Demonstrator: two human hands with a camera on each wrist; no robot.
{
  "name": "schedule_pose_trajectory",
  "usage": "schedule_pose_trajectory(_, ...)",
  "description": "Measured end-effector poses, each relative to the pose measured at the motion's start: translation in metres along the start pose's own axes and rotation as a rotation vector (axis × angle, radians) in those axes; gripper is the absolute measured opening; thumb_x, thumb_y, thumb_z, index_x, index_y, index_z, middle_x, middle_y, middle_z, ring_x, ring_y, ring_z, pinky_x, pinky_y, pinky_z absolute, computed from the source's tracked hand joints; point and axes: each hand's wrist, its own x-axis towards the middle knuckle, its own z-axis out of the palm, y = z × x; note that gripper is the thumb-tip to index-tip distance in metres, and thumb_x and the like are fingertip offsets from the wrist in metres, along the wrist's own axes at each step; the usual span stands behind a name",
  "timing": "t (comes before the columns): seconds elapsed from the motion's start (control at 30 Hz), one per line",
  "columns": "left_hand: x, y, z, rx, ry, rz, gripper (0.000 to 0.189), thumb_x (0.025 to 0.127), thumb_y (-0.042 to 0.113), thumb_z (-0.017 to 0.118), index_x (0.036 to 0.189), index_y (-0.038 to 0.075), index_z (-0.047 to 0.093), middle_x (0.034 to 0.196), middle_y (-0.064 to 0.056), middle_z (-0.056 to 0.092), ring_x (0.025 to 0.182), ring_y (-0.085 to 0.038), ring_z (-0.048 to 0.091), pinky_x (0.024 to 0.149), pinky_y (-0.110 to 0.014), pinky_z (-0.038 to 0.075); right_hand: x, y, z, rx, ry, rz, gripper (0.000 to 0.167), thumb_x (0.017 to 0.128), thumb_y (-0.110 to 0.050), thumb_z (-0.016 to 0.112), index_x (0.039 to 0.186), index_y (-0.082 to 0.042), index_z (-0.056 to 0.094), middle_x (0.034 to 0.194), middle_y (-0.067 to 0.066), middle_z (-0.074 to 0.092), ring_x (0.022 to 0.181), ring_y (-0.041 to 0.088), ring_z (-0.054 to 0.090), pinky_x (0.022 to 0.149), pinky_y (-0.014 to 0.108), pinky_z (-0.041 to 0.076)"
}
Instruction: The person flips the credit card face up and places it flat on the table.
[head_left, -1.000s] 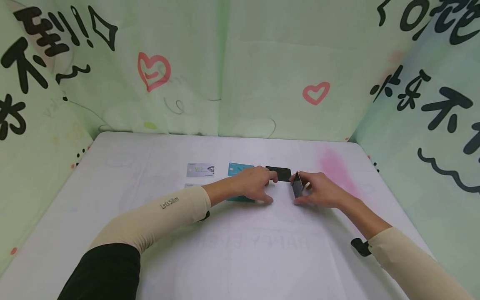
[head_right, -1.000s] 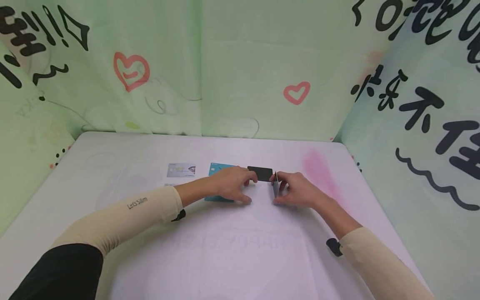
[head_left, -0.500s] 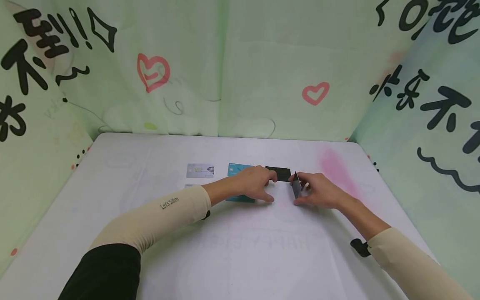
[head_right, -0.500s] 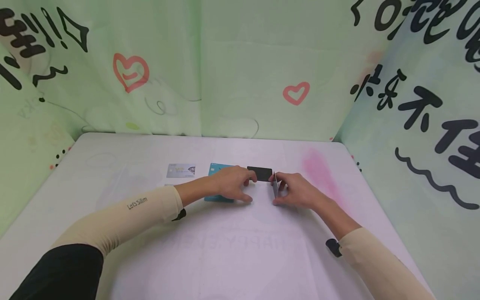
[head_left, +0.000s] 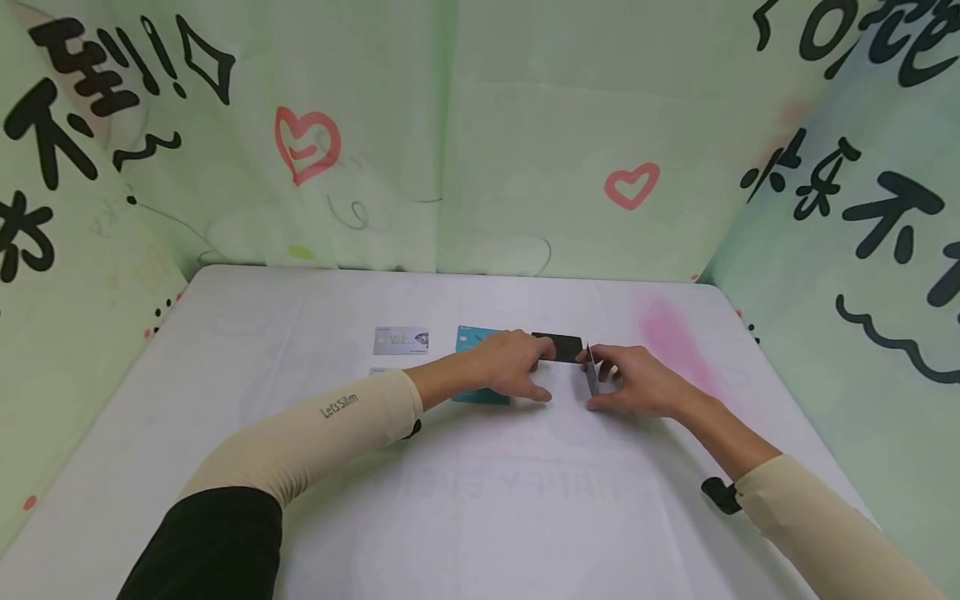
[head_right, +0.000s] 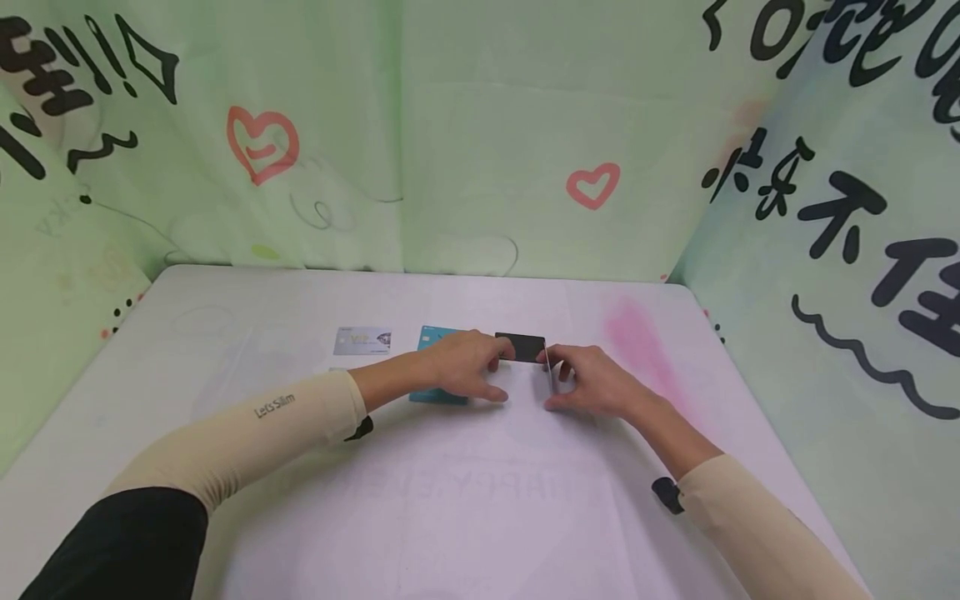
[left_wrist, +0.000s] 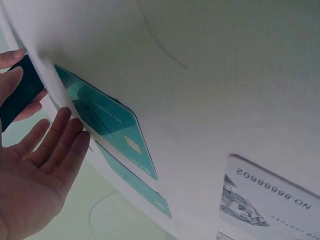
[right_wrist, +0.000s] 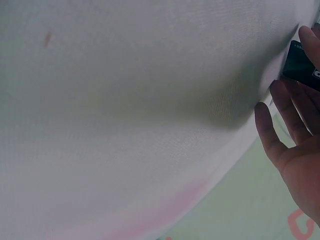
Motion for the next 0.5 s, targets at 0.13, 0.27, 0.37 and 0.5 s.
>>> schedule_pose_trajectory(0.13, 0.0009, 0.0008, -0.0001, 0.015, 0.008, 0.002, 0.065, 0.090, 0.050, 0.076, 0.141, 0.015, 0.056, 0.094, 0.003, 0.065, 0.085, -0.013, 0.060, 0.074, -0.025, 0.048, -0.0003, -0.0014, -0.0008, -0.009, 0.007, -0.011, 0.055, 0.076, -0.019, 0.094, 0.123, -0.008, 0.067, 0.112, 0.003, 0.073, 0.094, 0.023, 0.067, 0.084, 0.042, 0.054)
schedule_pose_trajectory(0.27, 0.0006, 0.0008, 0.0004, 0.015, 0.012, 0.001, 0.069, 0.091, 0.051, 0.075, 0.145, 0.015, 0.052, 0.090, 0.004, 0.065, 0.083, -0.012, 0.061, 0.074, -0.025, 0.048, -0.0007, -0.0033, -0.0006, -0.016, 0.002, -0.013, 0.055, 0.077, -0.020, 0.093, 0.123, -0.007, 0.067, 0.108, 0.002, 0.072, 0.094, 0.023, 0.067, 0.084, 0.043, 0.054)
schedule_pose_trajectory(0.37, 0.0006, 0.0003, 0.0008, 0.012, 0.017, 0.007, 0.071, 0.091, 0.052, 0.074, 0.146, 0.014, 0.050, 0.088, 0.004, 0.065, 0.082, -0.012, 0.061, 0.073, -0.025, 0.048, -0.0010, -0.0037, -0.0002, -0.018, -0.004, -0.005, 0.055, 0.077, -0.020, 0.093, 0.124, -0.008, 0.066, 0.109, 0.002, 0.072, 0.095, 0.024, 0.067, 0.085, 0.045, 0.054)
schedule_pose_trajectory(0.5, 0.0007, -0.0002, 0.0005, 0.016, 0.026, 0.015, 0.072, 0.091, 0.053, 0.074, 0.146, 0.014, 0.049, 0.089, 0.003, 0.066, 0.082, -0.011, 0.062, 0.074, -0.025, 0.048, -0.0002, -0.0030, 0.0002, -0.025, -0.013, 0.000, 0.056, 0.078, -0.020, 0.092, 0.125, -0.008, 0.066, 0.111, 0.002, 0.071, 0.096, 0.023, 0.066, 0.086, 0.045, 0.054)
